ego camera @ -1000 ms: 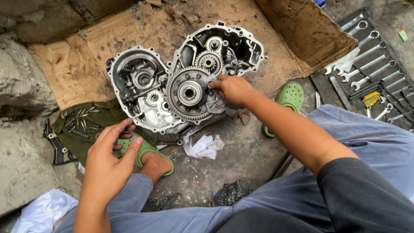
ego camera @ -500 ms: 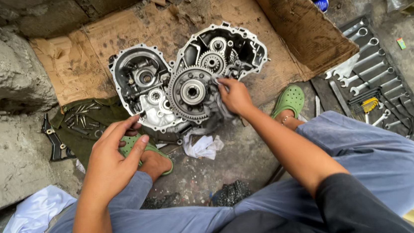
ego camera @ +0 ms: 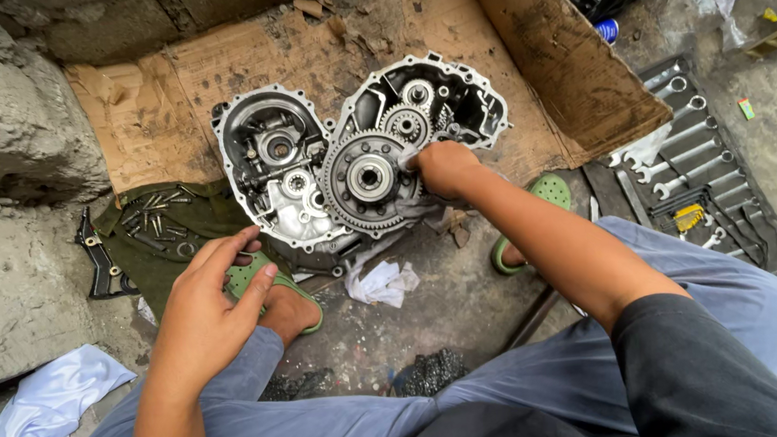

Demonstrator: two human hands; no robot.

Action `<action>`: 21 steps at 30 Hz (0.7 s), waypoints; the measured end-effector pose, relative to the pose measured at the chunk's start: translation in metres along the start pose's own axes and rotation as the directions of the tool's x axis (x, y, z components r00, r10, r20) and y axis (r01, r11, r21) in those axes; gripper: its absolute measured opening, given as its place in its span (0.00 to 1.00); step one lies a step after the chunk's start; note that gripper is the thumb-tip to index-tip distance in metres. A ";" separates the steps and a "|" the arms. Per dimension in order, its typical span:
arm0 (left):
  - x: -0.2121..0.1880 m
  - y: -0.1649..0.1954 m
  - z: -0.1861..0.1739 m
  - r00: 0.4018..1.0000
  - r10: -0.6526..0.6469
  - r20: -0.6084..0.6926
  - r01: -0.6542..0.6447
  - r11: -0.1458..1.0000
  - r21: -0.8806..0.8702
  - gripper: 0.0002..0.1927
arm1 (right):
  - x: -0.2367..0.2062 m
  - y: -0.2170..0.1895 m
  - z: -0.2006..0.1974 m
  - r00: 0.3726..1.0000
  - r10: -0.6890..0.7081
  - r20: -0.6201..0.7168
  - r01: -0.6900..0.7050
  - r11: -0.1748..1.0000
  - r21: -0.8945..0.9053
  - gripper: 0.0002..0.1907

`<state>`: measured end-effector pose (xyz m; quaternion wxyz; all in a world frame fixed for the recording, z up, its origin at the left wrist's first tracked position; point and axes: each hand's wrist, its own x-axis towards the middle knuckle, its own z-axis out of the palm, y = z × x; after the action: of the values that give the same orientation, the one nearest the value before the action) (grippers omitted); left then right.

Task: The person assembles a motorcycle engine by inserting a gear assembly into the crankcase, tapping it into place with a rubber mallet, and wiping the gears with a cloth. The person rotates the gears to check alignment and continues cleaning the assembly.

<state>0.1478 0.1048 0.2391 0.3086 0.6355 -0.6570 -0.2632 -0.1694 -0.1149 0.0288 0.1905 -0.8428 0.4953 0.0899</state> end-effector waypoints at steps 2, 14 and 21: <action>0.000 0.002 -0.002 1.000 -0.002 -0.019 0.002 1.000 0.028 0.24 | 0.010 -0.002 -0.008 0.995 0.015 -0.096 -0.005 0.995 0.098 0.21; 0.007 0.004 -0.004 0.999 -0.048 0.024 0.045 0.993 0.106 0.25 | 0.050 -0.008 -0.004 0.976 -0.216 0.002 0.197 0.886 -0.420 0.18; 0.012 0.003 -0.002 0.999 -0.018 0.049 0.013 0.994 0.111 0.24 | 0.051 0.003 0.006 0.955 -0.296 0.026 0.272 0.837 -0.475 0.15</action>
<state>0.1472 0.0934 0.2432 0.2543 0.6499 -0.6731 -0.2448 -0.1470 -0.1551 0.0055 -0.0222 -0.9295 0.3324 0.1585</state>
